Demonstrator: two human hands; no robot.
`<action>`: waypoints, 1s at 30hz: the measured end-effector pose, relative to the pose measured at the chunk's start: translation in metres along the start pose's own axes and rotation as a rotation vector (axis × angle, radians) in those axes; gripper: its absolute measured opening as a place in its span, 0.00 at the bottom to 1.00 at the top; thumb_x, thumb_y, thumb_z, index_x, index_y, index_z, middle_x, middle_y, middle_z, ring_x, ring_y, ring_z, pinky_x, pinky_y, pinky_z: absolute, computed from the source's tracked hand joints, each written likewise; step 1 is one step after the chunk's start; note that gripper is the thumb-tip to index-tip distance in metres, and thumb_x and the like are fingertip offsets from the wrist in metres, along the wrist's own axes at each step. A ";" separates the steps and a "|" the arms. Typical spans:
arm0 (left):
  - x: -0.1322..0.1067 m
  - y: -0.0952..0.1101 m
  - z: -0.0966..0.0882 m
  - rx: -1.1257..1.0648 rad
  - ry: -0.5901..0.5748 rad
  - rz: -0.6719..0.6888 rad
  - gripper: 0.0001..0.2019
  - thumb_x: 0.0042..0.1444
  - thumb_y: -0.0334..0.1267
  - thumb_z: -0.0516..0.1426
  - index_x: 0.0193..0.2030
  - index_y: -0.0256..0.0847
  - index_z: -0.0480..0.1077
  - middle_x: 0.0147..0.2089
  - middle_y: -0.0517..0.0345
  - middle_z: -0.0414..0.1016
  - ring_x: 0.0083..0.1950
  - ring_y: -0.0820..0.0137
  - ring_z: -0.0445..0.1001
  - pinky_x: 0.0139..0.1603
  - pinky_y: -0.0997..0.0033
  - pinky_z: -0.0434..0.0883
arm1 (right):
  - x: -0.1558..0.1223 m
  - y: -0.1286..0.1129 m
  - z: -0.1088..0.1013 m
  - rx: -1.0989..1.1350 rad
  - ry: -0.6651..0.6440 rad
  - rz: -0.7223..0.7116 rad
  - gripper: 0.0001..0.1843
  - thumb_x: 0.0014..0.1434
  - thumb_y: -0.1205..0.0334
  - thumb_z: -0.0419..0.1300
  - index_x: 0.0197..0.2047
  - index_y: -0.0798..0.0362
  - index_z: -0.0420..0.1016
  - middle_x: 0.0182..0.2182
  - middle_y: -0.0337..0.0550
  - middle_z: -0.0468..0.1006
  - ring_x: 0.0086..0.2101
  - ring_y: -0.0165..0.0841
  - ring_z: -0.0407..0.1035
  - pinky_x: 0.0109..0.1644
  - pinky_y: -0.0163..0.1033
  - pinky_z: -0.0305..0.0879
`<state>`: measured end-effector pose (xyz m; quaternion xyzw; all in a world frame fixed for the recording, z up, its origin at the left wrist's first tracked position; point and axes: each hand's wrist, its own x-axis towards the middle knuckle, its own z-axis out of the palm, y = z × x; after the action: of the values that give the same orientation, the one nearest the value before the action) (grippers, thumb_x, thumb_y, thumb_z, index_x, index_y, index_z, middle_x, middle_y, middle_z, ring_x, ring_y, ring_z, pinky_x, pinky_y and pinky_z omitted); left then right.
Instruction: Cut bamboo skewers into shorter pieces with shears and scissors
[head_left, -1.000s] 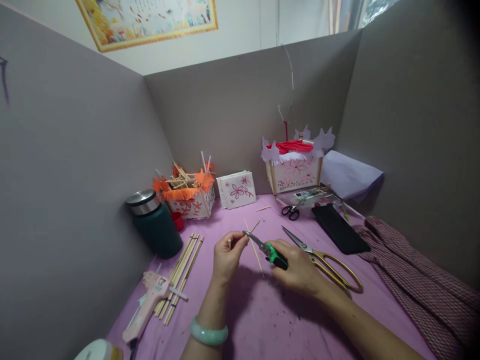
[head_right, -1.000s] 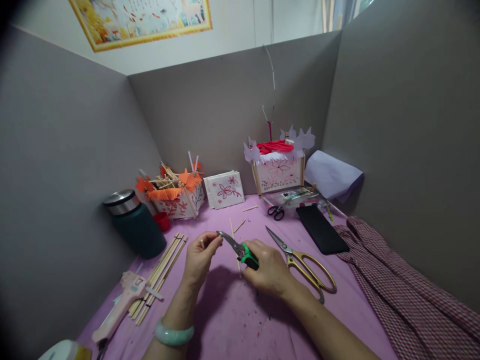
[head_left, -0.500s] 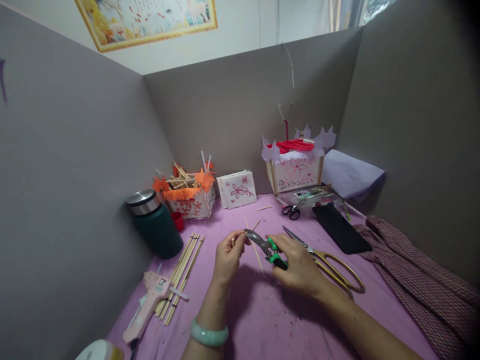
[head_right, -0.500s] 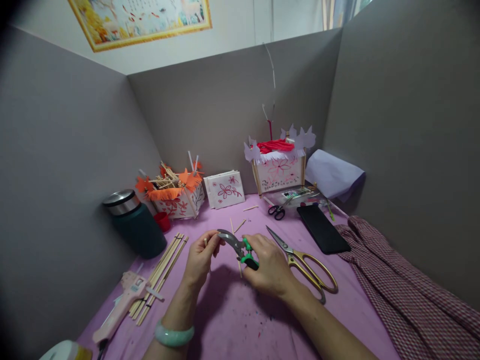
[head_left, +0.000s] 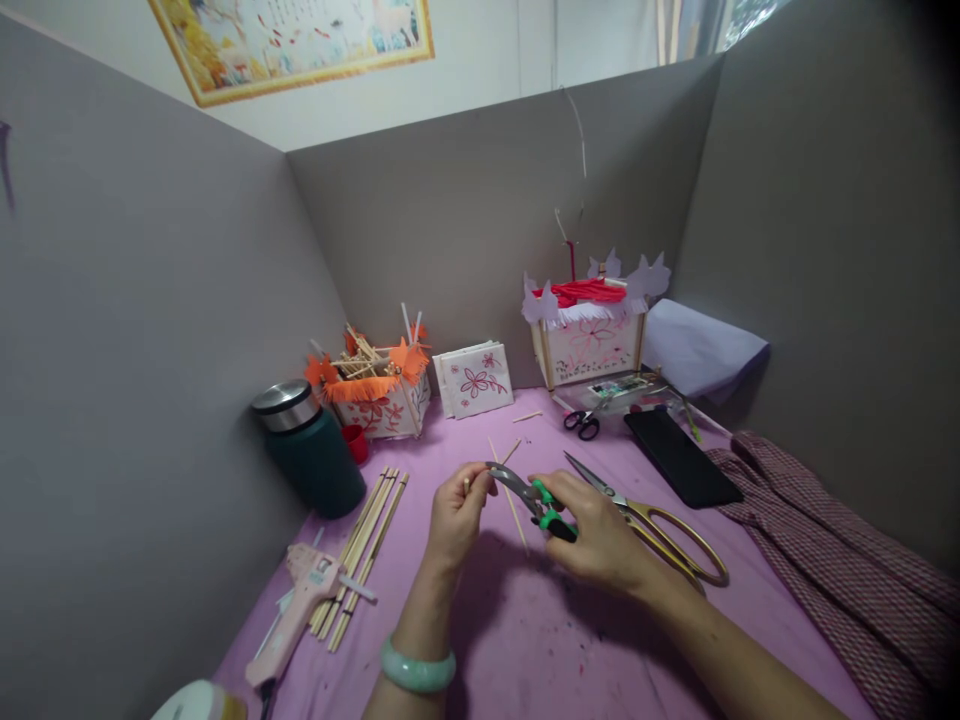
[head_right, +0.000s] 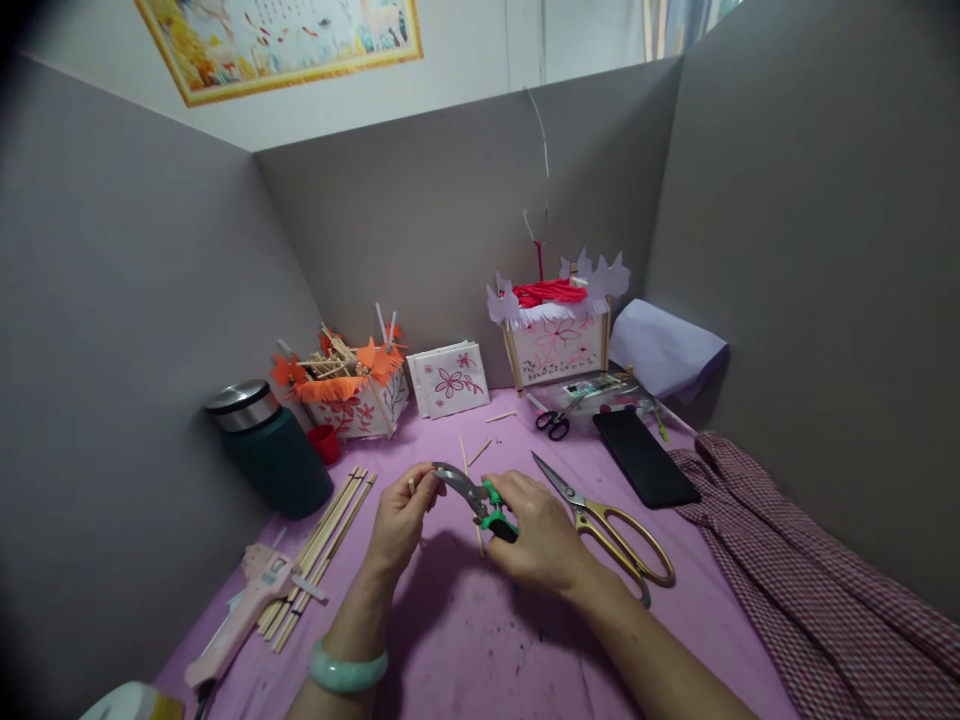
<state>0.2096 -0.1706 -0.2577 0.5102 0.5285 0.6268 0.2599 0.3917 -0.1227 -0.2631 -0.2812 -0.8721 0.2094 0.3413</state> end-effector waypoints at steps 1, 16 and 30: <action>0.000 0.000 0.000 0.005 0.002 0.004 0.11 0.55 0.44 0.56 0.29 0.38 0.73 0.25 0.60 0.67 0.26 0.75 0.60 0.28 0.76 0.60 | 0.000 0.000 0.000 -0.008 0.001 -0.001 0.27 0.42 0.71 0.55 0.49 0.52 0.67 0.41 0.45 0.72 0.40 0.37 0.65 0.44 0.40 0.60; 0.003 -0.003 0.002 -0.089 0.094 -0.028 0.12 0.55 0.46 0.56 0.33 0.38 0.70 0.23 0.64 0.63 0.23 0.77 0.58 0.24 0.77 0.55 | 0.002 0.013 0.004 -0.202 0.020 0.203 0.16 0.48 0.67 0.55 0.43 0.52 0.68 0.37 0.44 0.71 0.37 0.36 0.64 0.40 0.38 0.57; 0.008 -0.013 0.003 -0.290 0.161 -0.152 0.19 0.51 0.55 0.57 0.33 0.38 0.64 0.19 0.71 0.54 0.16 0.82 0.51 0.17 0.79 0.48 | -0.002 0.036 0.027 -0.709 0.064 0.354 0.26 0.54 0.42 0.57 0.42 0.58 0.72 0.40 0.58 0.72 0.44 0.49 0.62 0.46 0.53 0.54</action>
<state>0.2064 -0.1587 -0.2672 0.3742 0.4888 0.7137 0.3343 0.3859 -0.1014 -0.3020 -0.5339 -0.8173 -0.0579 0.2087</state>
